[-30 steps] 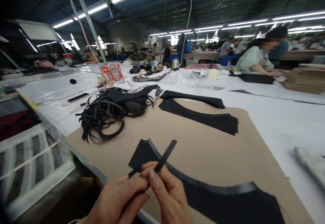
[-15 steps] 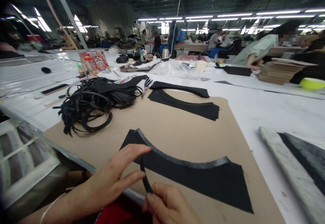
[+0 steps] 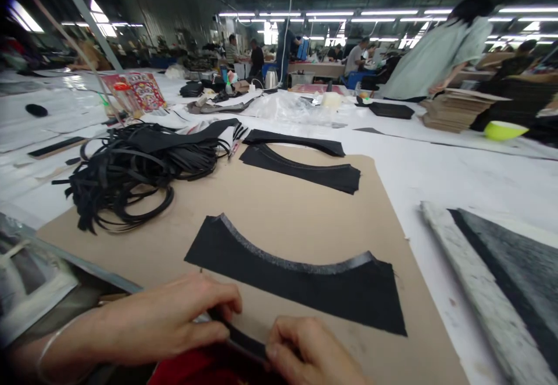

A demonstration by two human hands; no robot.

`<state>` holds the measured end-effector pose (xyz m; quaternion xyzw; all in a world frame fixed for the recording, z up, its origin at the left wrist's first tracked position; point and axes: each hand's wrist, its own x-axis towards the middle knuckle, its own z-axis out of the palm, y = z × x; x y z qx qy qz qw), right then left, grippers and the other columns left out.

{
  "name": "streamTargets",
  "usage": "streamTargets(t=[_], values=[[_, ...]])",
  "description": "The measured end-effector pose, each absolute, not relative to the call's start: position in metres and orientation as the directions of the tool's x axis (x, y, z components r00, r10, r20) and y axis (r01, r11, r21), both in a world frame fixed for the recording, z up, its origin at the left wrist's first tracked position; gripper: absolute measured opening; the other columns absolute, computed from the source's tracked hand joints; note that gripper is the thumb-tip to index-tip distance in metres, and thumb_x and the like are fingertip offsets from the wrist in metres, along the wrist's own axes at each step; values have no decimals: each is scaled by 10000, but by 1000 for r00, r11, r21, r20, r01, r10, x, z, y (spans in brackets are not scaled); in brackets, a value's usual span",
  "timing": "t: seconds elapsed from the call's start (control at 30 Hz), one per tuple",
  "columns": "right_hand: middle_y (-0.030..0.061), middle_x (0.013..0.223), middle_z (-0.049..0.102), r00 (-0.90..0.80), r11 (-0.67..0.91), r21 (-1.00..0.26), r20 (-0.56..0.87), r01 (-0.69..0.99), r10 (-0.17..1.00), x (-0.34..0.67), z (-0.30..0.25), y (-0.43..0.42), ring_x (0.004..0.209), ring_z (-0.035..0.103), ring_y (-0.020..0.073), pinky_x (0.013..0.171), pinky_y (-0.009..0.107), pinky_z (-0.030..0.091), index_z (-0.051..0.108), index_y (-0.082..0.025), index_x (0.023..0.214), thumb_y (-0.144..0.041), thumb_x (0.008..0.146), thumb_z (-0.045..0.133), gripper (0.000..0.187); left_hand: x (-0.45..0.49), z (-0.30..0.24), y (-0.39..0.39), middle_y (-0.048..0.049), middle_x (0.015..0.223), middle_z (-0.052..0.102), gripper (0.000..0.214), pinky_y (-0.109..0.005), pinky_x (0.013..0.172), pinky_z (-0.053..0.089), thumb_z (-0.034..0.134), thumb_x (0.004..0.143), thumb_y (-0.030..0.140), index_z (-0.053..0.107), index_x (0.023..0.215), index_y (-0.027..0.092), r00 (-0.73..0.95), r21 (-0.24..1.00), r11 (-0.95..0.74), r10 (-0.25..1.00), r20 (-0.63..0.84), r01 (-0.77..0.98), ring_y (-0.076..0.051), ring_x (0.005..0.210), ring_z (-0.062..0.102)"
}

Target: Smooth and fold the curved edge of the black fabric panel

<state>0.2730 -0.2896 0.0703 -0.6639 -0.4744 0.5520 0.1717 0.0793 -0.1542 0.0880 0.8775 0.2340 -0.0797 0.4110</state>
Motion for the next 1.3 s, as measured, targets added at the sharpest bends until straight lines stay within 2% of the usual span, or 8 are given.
streamTargets(t=[0.1,0.2,0.3,0.4,0.5,0.7,0.83,1.3], values=[[-26,639,429,-109,-419,-781,-519,463,848,269,66,-282,619,408,117,538,217,301,444,-200,647,-441,871,411,330,99,82,-169,39,735,658,144,-200,616,374,532,820,204,670,817,245,895,774,-455,296,-335,440,-147,716,597],[-26,631,431,-66,-404,-752,-507,520,859,277,66,-282,627,422,123,550,225,301,446,-199,640,-436,868,430,330,113,73,-170,55,610,586,165,-192,514,307,515,798,181,649,710,223,875,778,-417,338,-346,469,-111,593,537],[-23,630,430,41,-448,-688,-522,571,852,295,67,-286,628,434,132,549,237,290,465,-200,653,-409,856,446,293,121,69,-157,47,614,596,164,-200,548,308,540,785,199,665,680,214,848,724,-471,430,-310,504,-114,620,538],[-20,632,450,105,-471,-645,-521,602,847,314,63,-286,613,424,134,535,251,264,493,-202,666,-388,857,450,270,134,67,-144,41,580,567,175,-208,536,299,600,773,286,664,634,201,825,695,-475,463,-326,541,-117,595,517],[-16,612,500,186,-464,-576,-474,673,860,324,58,-279,588,438,138,533,265,248,511,-207,656,-324,844,477,224,148,61,-136,51,555,541,72,-212,494,276,632,715,246,666,665,208,796,662,-471,493,-350,583,-113,542,478],[20,652,594,323,-496,-359,-443,791,836,328,56,-259,636,531,178,556,280,264,548,-218,685,-320,874,467,230,168,42,-126,18,593,606,124,-222,516,311,542,693,165,659,669,197,802,647,-524,545,-246,554,-129,559,514],[26,689,635,383,-522,-259,-438,813,814,331,52,-251,680,580,193,574,280,276,580,-225,712,-305,876,493,202,174,31,-121,0,634,639,167,-220,532,339,510,694,153,674,710,186,799,642,-525,550,-245,558,-135,581,540],[30,703,667,433,-536,-161,-423,829,796,331,40,-244,713,630,218,545,275,262,571,-233,705,-298,889,467,221,183,19,-118,4,636,643,140,-224,524,334,520,689,138,646,695,200,784,616,-530,567,-254,583,-137,588,559]])
